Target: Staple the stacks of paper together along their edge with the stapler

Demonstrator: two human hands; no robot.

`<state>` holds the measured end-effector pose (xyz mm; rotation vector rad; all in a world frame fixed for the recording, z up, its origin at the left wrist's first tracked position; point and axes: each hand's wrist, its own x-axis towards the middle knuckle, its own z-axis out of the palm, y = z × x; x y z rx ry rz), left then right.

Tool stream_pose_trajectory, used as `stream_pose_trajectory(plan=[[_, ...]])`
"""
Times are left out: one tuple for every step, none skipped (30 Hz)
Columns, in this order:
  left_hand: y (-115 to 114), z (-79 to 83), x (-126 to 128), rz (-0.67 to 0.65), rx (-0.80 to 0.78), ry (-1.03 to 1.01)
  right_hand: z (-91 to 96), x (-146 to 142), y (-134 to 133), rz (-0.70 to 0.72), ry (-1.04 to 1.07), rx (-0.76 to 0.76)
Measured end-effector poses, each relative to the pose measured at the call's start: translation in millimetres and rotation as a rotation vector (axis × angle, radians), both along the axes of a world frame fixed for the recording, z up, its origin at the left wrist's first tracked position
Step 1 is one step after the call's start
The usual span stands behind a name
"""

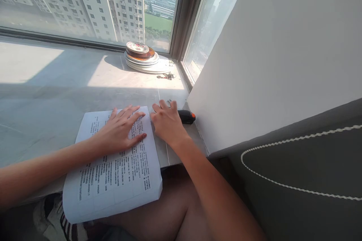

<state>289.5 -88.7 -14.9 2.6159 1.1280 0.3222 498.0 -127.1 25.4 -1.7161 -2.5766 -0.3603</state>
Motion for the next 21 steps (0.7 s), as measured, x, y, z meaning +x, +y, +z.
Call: stream_pose_trajectory(plan=[[0.1, -0.3, -0.1, -0.002, 0.0, -0.007, 0.7, 1.0, -0.2, -0.005, 0.008, 0.013], [0.0, -0.5, -0.2, -0.002, 0.002, -0.013, 1.0, 2.1, -0.4, -0.009, 0.017, 0.027], [-0.3, -0.6, -0.3, -0.002, 0.004, -0.017, 1.0, 3.3, -0.3, -0.012, 0.023, 0.04], [-0.6, -0.5, -0.3, -0.002, 0.006, -0.018, 0.5, 4.6, -0.1, -0.016, 0.029, 0.049], [-0.9, -0.3, -0.4, -0.003, 0.009, -0.017, -0.3, 5.9, 0.4, -0.021, 0.035, 0.054], [-1.1, 0.1, -0.5, -0.003, 0.011, -0.014, -1.3, 7.4, 1.1, -0.027, 0.044, 0.057], [-1.0, 0.4, -0.6, -0.002, 0.012, -0.013, -2.3, 9.0, 1.7, -0.034, 0.06, 0.059], [-0.5, 0.8, -0.9, 0.002, 0.011, -0.015, -3.1, 10.8, 2.3, -0.04, 0.084, 0.06], [0.6, 1.0, -1.2, 0.013, 0.011, -0.021, -3.5, 12.8, 2.7, -0.046, 0.117, 0.063], [2.4, 1.2, -1.7, 0.029, 0.013, -0.032, -3.4, 15.2, 2.6, -0.05, 0.158, 0.066], [4.7, 1.2, -2.3, 0.048, 0.018, -0.045, -2.8, 17.9, 2.2, -0.055, 0.207, 0.07], [7.5, 1.1, -2.9, 0.065, 0.027, -0.057, -1.7, 21.2, 1.2, -0.063, 0.261, 0.077], [10.6, 0.9, -3.7, 0.078, 0.041, -0.068, -0.3, 25.0, -0.1, -0.077, 0.317, 0.088], [13.9, 0.7, -4.4, 0.087, 0.057, -0.074, 1.4, 29.3, -1.8, -0.096, 0.37, 0.101], [17.2, 0.6, -5.2, 0.091, 0.072, -0.074, 3.1, 34.1, -3.7, -0.123, 0.417, 0.112], [20.5, 0.8, -5.9, 0.092, 0.083, -0.071, 4.8, 39.2, -5.6, -0.157, 0.455, 0.118], [23.4, 1.2, -6.5, 0.091, 0.092, -0.068, 6.2, 44.5, -7.5, -0.196, 0.481, 0.113], [26.2, 1.8, -7.1, 0.092, 0.097, -0.069, 7.4, 49.6, -9.2, -0.232, 0.5, 0.089], [28.6, 2.7, -7.7, 0.09, 0.098, -0.072, 8.4, 54.4, -10.6, -0.258, 0.514, 0.042], [30.7, 3.7, -8.3, 0.083, 0.096, -0.076, 9.1, 58.7, -11.7, -0.274, 0.529, -0.02], [32.6, 4.8, -8.8, 0.073, 0.091, -0.081, 9.6, 62.4, -12.5, -0.276, 0.545, -0.088]])
